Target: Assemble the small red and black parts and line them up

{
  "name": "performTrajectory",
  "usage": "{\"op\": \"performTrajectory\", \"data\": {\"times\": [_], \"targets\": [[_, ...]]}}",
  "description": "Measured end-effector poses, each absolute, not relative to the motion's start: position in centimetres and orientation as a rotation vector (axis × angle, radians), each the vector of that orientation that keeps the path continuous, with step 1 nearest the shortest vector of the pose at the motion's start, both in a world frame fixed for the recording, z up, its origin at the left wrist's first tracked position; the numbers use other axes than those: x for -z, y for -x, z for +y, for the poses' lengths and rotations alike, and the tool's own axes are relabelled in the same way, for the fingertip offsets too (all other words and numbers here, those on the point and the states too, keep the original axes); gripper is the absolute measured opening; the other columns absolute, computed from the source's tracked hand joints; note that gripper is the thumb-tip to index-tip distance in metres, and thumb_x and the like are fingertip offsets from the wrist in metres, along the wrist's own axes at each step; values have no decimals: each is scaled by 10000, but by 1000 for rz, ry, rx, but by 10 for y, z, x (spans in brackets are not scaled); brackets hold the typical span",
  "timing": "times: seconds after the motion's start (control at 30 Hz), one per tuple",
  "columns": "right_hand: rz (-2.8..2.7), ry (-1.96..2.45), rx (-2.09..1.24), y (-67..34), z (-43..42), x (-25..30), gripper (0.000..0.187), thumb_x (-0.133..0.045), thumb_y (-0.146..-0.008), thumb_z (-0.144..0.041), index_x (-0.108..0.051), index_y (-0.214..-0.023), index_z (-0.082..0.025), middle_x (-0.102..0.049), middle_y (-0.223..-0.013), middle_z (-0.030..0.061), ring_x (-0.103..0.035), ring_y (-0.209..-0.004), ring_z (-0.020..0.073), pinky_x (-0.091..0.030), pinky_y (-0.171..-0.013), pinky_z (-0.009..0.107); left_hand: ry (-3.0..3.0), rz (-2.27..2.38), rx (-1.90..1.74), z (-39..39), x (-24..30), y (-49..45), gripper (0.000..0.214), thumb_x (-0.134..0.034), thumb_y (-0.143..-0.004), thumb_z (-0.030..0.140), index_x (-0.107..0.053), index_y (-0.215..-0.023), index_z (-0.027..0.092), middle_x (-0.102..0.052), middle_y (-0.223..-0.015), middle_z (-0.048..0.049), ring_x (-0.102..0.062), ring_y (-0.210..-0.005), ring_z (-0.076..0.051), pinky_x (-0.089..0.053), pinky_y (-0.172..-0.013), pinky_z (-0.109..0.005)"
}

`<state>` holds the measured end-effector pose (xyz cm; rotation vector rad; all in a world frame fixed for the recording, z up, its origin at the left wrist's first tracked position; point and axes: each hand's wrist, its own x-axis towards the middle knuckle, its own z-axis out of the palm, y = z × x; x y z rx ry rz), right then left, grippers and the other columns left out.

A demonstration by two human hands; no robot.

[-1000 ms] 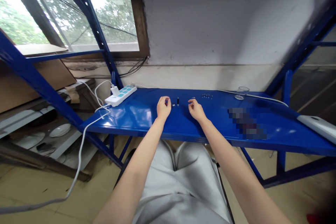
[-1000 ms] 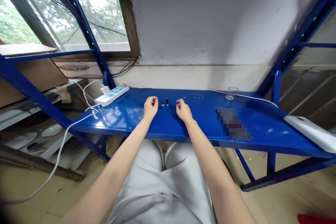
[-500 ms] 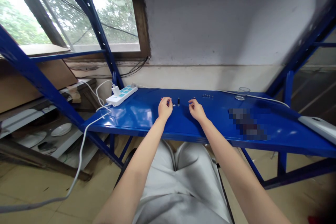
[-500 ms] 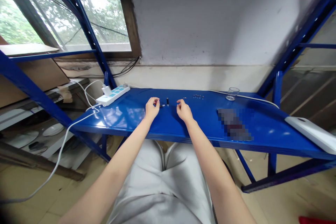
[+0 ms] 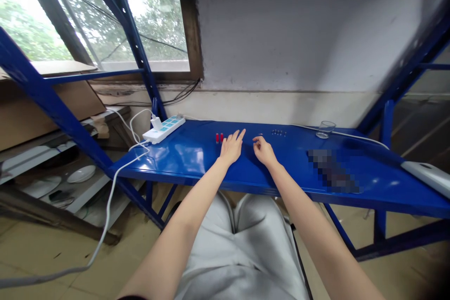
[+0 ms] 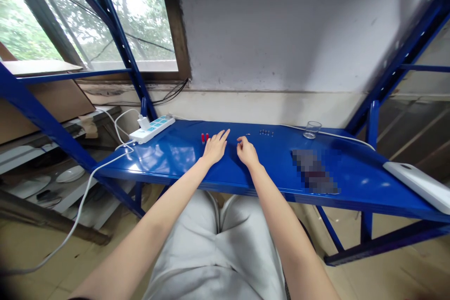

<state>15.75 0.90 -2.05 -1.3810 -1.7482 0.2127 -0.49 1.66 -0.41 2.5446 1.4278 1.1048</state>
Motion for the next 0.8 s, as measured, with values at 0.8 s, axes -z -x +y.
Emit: {"op": "performTrajectory", "data": {"times": [0.8], "targets": [[-1730,1334,-360,-150,-2,7,418,-216,-893,-523,-449,-713,-227,-574,-629,23,-543,-588,162,-388,-641,277,-2042,1126,-1523,17,5,14,191,-545,-796,145,-656,-949,171,-679,-919,-63,-614,-834,-155,-479,-798,-295]]}}
